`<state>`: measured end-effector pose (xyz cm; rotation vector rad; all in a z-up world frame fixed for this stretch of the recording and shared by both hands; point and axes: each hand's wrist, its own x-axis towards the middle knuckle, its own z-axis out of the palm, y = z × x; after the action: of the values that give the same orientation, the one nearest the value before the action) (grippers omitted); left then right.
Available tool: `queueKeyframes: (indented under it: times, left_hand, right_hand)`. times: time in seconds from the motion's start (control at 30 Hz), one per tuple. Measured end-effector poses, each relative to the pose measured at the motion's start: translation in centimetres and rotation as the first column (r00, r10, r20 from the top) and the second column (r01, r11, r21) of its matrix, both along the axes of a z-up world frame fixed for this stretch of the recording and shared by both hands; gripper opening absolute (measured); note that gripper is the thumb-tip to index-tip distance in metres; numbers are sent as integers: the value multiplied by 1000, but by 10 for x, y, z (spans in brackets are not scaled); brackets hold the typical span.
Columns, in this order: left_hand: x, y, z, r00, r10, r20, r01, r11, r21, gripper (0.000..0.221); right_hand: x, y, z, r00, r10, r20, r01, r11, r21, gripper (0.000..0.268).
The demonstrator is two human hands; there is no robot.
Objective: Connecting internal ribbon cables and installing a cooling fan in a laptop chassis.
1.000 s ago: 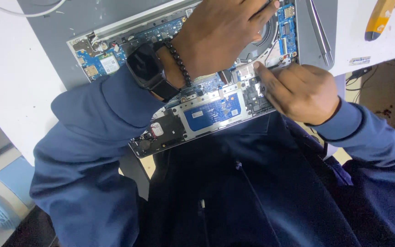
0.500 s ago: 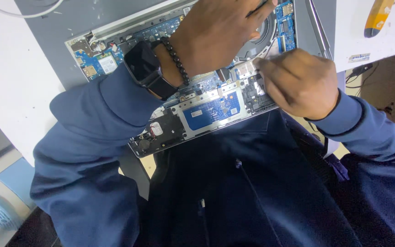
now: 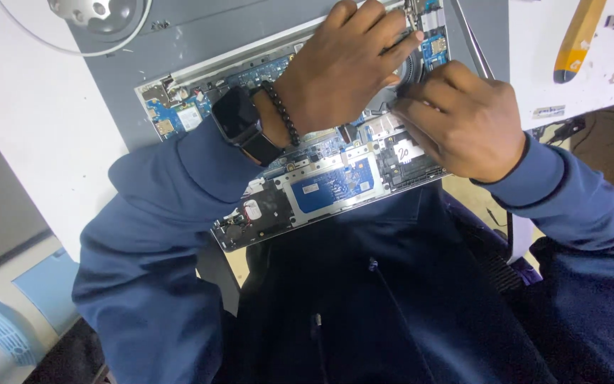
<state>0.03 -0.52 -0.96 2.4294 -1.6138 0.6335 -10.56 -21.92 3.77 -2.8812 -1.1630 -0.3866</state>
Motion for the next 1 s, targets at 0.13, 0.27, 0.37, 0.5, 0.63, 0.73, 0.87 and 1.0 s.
queueKeyframes:
  times: [0.13,0.27,0.37,0.5,0.63,0.73,0.87,1.0]
  left_hand:
    - [1,0,6,992,-58,-114,57,998,-18,46]
    - [4,-1,8,963,-128,-238,126,992,-24,47]
    - [2,3,9,969,-144,-201,136,989,-54,49]
    - [5,5,5,967,-157,-203,150,987,-50,46]
    - [7,9,4,981,-135,-141,135,991,-6,61]
    - [1,9,13,913,-238,-330,186,966,-182,45]
    - [-36,29,34,867,-97,-488,121,992,19,36]
    - [-61,44,27,969,30,-246,-3,994,107,51]
  right_hand:
    - [3,-4,-11,982,61,179,-35,989,-142,19]
    - [6,3,-1,956,153,251,-100,972,-212,8]
    - [2,9,-2,926,243,288,-210,967,-142,1]
    - [-5,11,-12,920,229,320,-199,972,-122,10]
    - [-4,7,-18,925,234,299,-213,972,-103,13]
    - [-4,4,-17,929,247,275,-239,969,-64,11]
    - [-9,-12,-37,969,201,144,-203,979,3,18]
    - [-1,-12,-29,989,138,49,-146,948,283,9]
